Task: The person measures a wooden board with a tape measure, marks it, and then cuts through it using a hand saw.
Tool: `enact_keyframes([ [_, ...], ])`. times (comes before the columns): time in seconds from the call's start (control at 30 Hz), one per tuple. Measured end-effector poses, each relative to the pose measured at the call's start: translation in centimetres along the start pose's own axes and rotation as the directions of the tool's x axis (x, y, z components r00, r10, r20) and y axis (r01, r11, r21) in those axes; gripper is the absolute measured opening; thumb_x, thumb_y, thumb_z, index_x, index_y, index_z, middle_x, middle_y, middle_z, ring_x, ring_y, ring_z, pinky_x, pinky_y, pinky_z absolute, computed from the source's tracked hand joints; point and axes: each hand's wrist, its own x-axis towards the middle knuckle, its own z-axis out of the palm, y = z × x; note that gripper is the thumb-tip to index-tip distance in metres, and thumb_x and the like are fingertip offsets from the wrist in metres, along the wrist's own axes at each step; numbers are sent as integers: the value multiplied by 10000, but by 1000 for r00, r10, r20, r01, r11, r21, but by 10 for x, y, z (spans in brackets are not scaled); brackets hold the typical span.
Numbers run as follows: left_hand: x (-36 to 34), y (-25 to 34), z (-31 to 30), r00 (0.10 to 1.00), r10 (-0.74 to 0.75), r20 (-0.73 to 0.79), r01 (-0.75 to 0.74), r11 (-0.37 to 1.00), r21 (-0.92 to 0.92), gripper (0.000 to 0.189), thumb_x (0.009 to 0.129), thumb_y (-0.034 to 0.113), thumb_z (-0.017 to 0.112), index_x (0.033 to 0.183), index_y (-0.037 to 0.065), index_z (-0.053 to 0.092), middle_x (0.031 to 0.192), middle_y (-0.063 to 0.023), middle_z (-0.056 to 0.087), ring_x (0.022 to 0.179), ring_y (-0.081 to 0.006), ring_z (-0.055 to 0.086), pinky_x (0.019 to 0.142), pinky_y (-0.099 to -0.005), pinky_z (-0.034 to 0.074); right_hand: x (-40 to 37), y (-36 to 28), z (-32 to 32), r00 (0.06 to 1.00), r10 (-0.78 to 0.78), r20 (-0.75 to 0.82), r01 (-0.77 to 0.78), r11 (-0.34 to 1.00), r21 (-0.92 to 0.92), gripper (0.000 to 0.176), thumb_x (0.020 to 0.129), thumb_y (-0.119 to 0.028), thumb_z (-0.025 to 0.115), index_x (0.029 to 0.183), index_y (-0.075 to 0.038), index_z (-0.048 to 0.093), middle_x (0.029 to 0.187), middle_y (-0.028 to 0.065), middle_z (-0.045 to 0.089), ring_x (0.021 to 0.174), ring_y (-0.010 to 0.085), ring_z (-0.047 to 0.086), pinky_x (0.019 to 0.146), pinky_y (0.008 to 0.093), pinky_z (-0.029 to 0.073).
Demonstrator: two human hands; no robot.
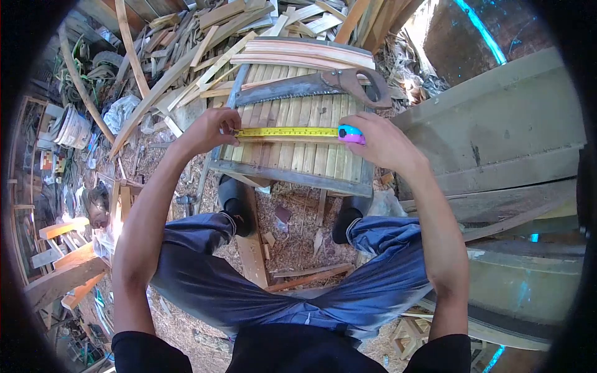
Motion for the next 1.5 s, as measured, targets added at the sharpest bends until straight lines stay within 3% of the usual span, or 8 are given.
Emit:
enact_keyframes([
  [0.27,1,-4,1,1000,1,-9,-1,1000,-30,304,675,33,821,886,-6,605,830,-103,634,767,-215,644,713,-349,522,0,1,0,1000,4,-16,-4,1000,-15,411,850,-179,683,1224,-55,568,1087,174,615,1014,373,596,900,433,483],
  [0.33,1,-3,1,999,-38,2,38,998,-41,300,678,29,820,881,-7,601,828,-104,636,766,-217,645,709,-347,522,0,-6,-8,999,-25,-38,28,995,93,385,839,-151,693,1192,-68,563,1063,169,617,1007,372,595,873,436,481],
  [0.47,0,-4,1,998,-68,14,68,997,-28,303,671,16,827,883,18,611,830,-75,649,790,-197,639,725,-328,520,-3,-13,-13,999,-38,2,37,999,25,344,821,-104,701,1136,-72,567,1015,162,622,970,381,600,828,441,481],
  [0.67,0,-3,0,998,-55,20,56,996,-69,299,679,19,827,885,21,610,829,-70,647,781,-191,639,720,-329,522,-4,-9,-8,990,-102,-101,105,994,23,309,800,-62,703,1082,-61,578,969,156,623,898,387,609,771,430,490],
  [0.77,0,-4,1,1000,-12,-12,11,998,-61,299,676,20,826,871,-7,601,814,-109,650,758,-216,649,701,-336,524,-5,-8,-8,990,-98,-105,99,995,7,269,817,-112,687,1060,-79,576,964,137,608,920,382,605,770,465,490],
  [0.83,0,-4,0,997,-75,22,77,994,-73,302,677,30,836,881,18,613,822,-67,653,781,-187,636,723,-323,519,-5,-5,-8,982,-128,-136,131,991,18,248,815,-105,693,1033,-71,580,957,136,593,902,382,601,757,465,486],
  [1.13,2,-4,0,997,-79,16,80,993,-86,290,673,35,832,861,-17,618,805,-111,659,755,-210,650,701,-325,521,-13,-7,-14,991,-80,-106,83,996,21,225,805,-81,698,998,-67,585,932,125,570,876,378,594,738,458,480],
  [1.5,3,1,0,995,-99,27,100,993,-62,294,674,61,844,868,9,629,820,-83,664,777,-193,649,717,-325,514,-20,0,-10,983,-78,-167,84,996,26,242,792,-44,678,1018,-76,597,952,116,589,883,367,611,744,454,499],
])
